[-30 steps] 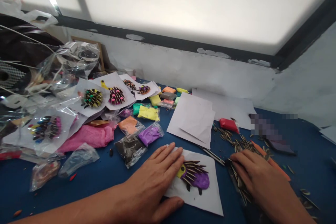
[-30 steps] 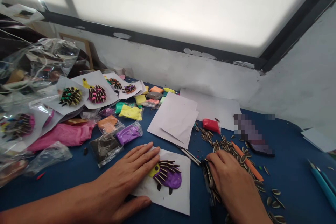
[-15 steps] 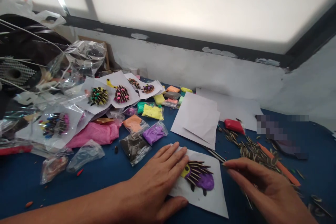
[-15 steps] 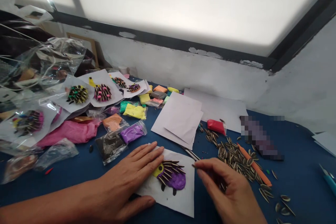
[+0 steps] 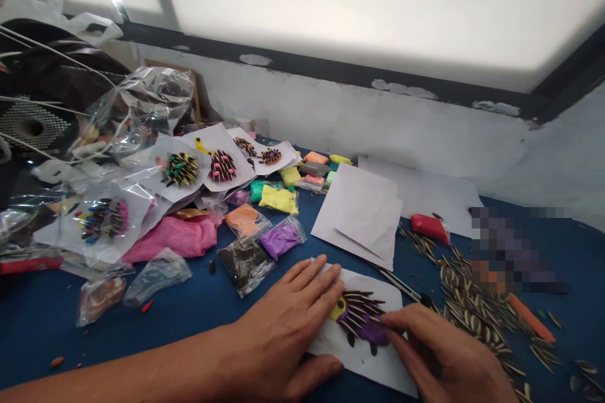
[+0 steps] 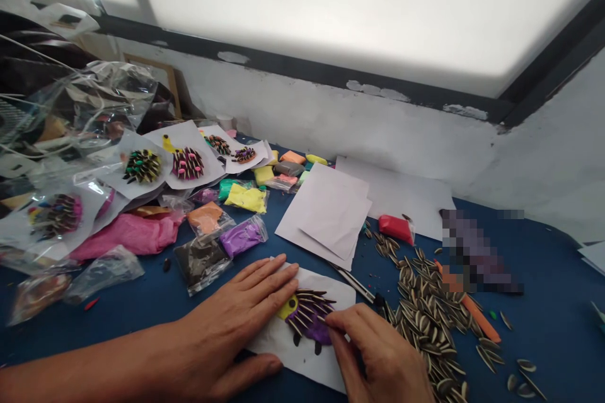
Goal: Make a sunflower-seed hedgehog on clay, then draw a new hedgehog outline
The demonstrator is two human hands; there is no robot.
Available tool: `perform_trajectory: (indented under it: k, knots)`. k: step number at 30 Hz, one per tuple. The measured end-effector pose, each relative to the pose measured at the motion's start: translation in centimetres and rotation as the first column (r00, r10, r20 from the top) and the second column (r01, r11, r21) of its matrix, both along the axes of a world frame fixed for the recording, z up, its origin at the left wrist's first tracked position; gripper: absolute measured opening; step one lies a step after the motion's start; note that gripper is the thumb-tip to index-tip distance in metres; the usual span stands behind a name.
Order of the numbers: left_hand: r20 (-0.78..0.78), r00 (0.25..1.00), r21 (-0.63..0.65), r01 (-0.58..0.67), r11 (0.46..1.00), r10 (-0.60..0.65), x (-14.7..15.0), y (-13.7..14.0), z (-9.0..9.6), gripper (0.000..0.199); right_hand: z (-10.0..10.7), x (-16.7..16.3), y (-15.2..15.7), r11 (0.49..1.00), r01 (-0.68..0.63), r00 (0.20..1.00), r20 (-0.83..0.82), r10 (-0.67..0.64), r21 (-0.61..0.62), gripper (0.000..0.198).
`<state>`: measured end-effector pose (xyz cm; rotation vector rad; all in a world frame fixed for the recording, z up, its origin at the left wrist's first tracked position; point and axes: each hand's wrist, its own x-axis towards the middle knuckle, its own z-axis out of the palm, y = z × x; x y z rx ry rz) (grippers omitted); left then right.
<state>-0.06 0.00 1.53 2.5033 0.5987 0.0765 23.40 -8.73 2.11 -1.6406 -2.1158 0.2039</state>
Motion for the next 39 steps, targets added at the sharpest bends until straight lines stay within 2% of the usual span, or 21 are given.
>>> perform_trajectory:
  k: [6, 13, 19, 26, 33, 37, 39]
  knots:
    - [0.043, 0.999, 0.004, -0.004, 1.0, 0.004, -0.1, 0.0, -0.4, 0.075, -0.3, -0.2, 0.2, 0.999, -0.003, 1.0, 0.029, 0.002, 0.049, 0.02]
    - [0.011, 1.0, 0.009, 0.001, 1.0, -0.001, 0.0, -0.1, -0.2, 0.075, -0.4, -0.6, 0.0, 0.995, -0.023, 0.998, 0.069, 0.016, 0.1, 0.019]
    - [0.043, 0.999, -0.013, -0.013, 1.0, 0.014, 0.0, 0.0, -0.1, 0.074, -0.9, -0.6, 0.0, 0.987, -0.028, 0.984, 0.179, -0.001, 0.158, 0.023]
    - [-0.017, 1.0, 0.021, 0.011, 1.0, -0.011, 0.0, -0.1, -0.2, 0.076, -1.6, -0.8, -0.1, 0.99, -0.046, 0.96, 0.279, 0.007, 0.131, 0.025]
    - [-0.014, 1.0, 0.023, 0.014, 1.0, -0.014, 0.0, 0.0, -0.2, 0.076, -2.1, -1.3, -0.1, 0.985, -0.071, 0.931, 0.364, 0.008, 0.16, 0.027]
    - [-0.01, 1.0, 0.023, 0.009, 1.0, -0.009, 0.0, 0.0, -0.2, 0.075, -1.3, -0.9, -0.3, 0.983, -0.053, 0.938, 0.347, -0.012, 0.177, 0.024]
    - [0.005, 1.0, 0.017, 0.005, 1.0, -0.005, 0.0, -0.1, -0.3, 0.075, -0.3, 0.0, -0.3, 0.977, -0.007, 0.938, 0.34, -0.068, 0.214, 0.022]
